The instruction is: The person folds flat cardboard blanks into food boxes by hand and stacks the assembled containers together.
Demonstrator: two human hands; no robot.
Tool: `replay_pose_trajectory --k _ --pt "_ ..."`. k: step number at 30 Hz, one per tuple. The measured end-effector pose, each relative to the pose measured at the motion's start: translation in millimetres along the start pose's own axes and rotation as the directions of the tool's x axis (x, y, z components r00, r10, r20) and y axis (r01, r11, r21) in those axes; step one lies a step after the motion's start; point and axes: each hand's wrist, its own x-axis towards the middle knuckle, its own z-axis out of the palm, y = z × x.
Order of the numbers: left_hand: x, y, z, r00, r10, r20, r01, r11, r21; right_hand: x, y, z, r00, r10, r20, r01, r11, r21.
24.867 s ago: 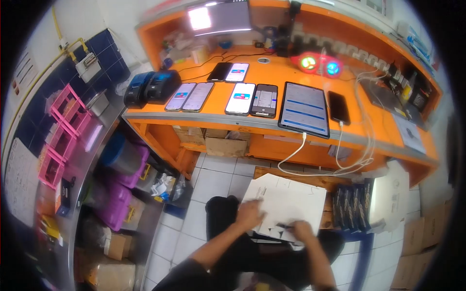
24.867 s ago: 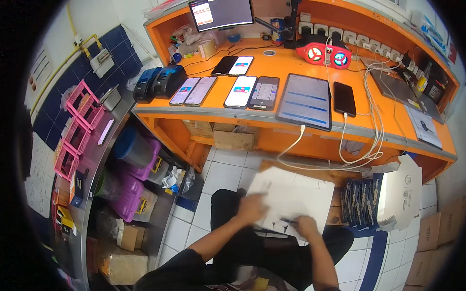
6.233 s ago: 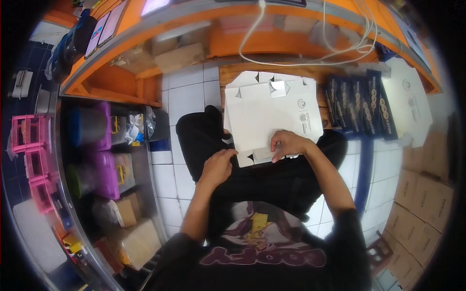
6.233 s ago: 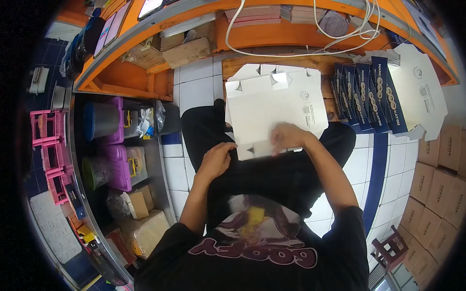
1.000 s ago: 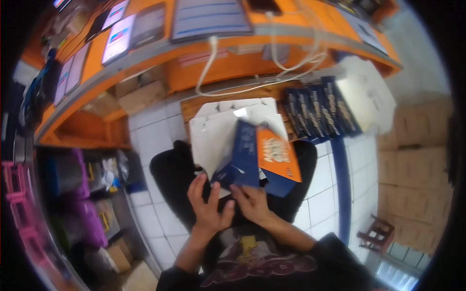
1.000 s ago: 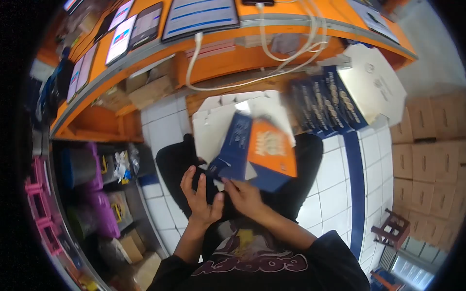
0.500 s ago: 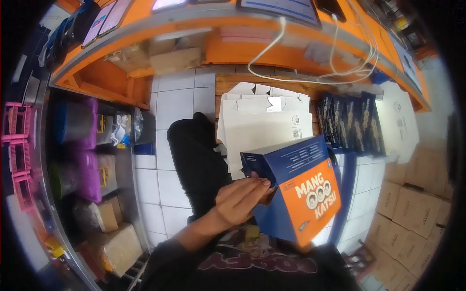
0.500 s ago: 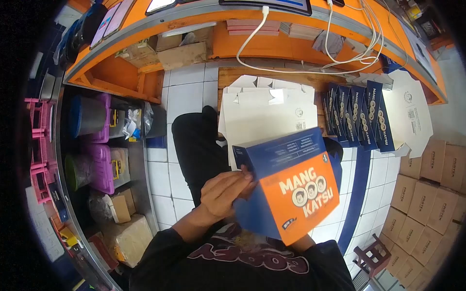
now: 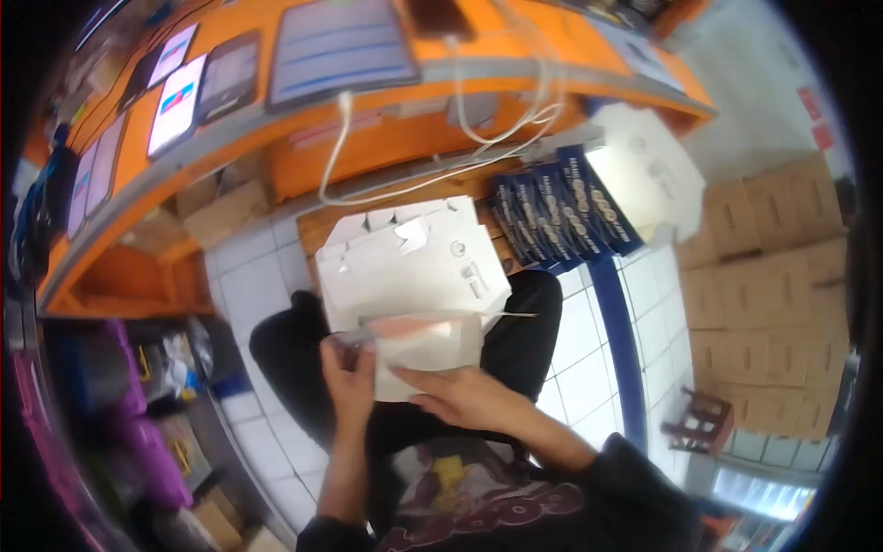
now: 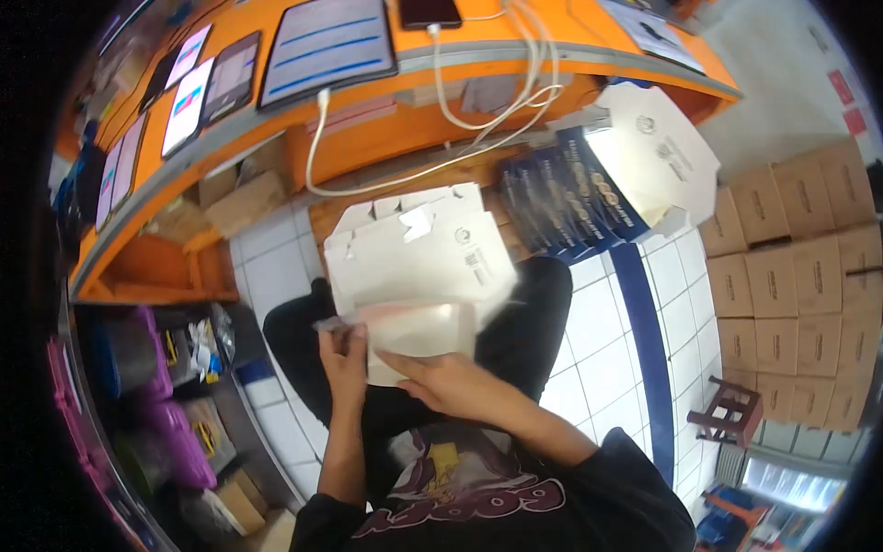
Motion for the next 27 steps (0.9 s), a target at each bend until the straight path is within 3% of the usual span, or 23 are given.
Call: replay_pose_trajectory --k 2,3,4,5,6,7,8,10,11,12,13,14,15,16,18,19,21,23,24,25,27 --pt "22.1 -41.4 -23.3 0.976 -0.172 -0.134 0.176 0.984 0.021 -10.6 8.1 -52.5 1.000 -0.011 -0.002 0.009 0.932 -0.361" --pt "30.8 -54.5 -28.1 0.971 -0.194 -0.139 0.192 0.981 -0.027 -9.1 19.6 -79.3 0.965 -0.147 -0.218 -0.012 0.802 -0.597" --pt "32.7 -53.2 -26.6 0.968 -0.201 -0.149 0.199 0.980 -0.027 -16.1 21.4 -109.7 0.928 0.005 -0.372 -0.281 0.667 -0.690" --pt "37.1 -50.3 -23.7 0.958 -0.245 -0.147 0.247 0.969 -0.004 -5.6 30.7 -142.0 0.830 -0.129 -0.542 -0.392 0.555 -0.733" --pt "41.8 -46.8 -22.7 0.947 -0.284 -0.150 0.291 0.957 0.020 -5.5 47.3 -169.6 0.805 -0.036 -0.593 -0.530 0.407 -0.744" --pt "48.9 -63.4 -25.9 0.963 -0.217 -0.159 0.243 0.956 0.165 -6.1 66.3 -189.4 0.787 -0.028 -0.616 -0.599 0.199 -0.775" --pt "55.4 -80.7 -31.3 0.975 -0.150 -0.162 0.195 0.931 0.309 -6.9 82.2 -202.3 0.781 0.065 -0.621 -0.624 0.139 -0.769" --pt "54.2 -76.5 -27.5 0.994 -0.023 -0.109 0.068 0.899 0.432 -21.8 128.6 -229.1 0.746 0.322 -0.583 -0.662 0.261 -0.702" --pt "52.3 -73.3 -24.4 0.991 -0.036 -0.128 0.086 0.905 0.416 -25.3 133.7 -232.2 0.778 0.266 -0.569 -0.625 0.238 -0.744" --pt "52.1 -70.5 -22.9 0.988 -0.048 -0.149 0.104 0.913 0.394 -17.2 116.2 -232.0 0.753 0.332 -0.569 -0.640 0.168 -0.749" --pt "51.4 -68.3 -25.7 0.980 -0.044 -0.193 0.117 0.914 0.387 -28.9 125.4 -230.5 0.777 0.167 -0.607 -0.629 0.207 -0.749" --pt "48.3 -66.6 -27.9 0.977 -0.024 -0.212 0.112 0.905 0.411 -34.9 123.3 -232.8 0.774 0.159 -0.613 -0.632 0.147 -0.761" --pt "45.7 -65.5 -29.1 0.975 -0.005 -0.222 0.104 0.894 0.437 -41.6 116.1 -226.5 0.778 -0.027 -0.628 -0.621 0.118 -0.775" --pt "42.7 -61.1 -27.6 0.975 0.015 -0.224 0.093 0.881 0.463 -46.6 107.9 -222.3 0.790 -0.028 -0.612 -0.604 0.131 -0.786" --pt "30.9 -47.6 -22.5 0.955 0.035 -0.295 0.107 0.886 0.452 -54.2 92.3 -212.2 0.711 -0.267 -0.650 -0.654 0.087 -0.751" --pt "22.7 -35.4 -18.2 0.947 0.105 -0.305 0.049 0.888 0.457 -53.3 83.9 -204.6 0.714 -0.264 -0.649 -0.650 0.095 -0.754" --pt "6.7 -5.0 -7.7 0.936 0.174 -0.307 -0.008 0.880 0.475 -49.0 65.8 -179.3 0.778 -0.419 -0.468 -0.442 0.165 -0.882" --pt "-7.7 33.6 3.5 0.958 0.277 -0.070 -0.256 0.941 0.220 -36.3 52.1 -146.2 0.864 -0.424 -0.273 -0.175 0.257 -0.950" --pt "-9.8 47.1 6.1 0.960 0.276 -0.056 -0.257 0.939 0.227 -32.1 45.8 -129.4 0.898 -0.404 -0.177 -0.044 0.319 -0.947" --pt "-10.5 58.6 8.8 0.932 0.342 0.119 -0.362 0.867 0.343 -33.4 49.5 -113.6 0.917 -0.386 -0.105 0.060 0.393 -0.918" --pt "0.4 52.0 14.4 0.795 0.537 0.284 -0.604 0.647 0.467 -28.7 50.3 -85.4 0.933 -0.359 0.022 0.206 0.485 -0.850"
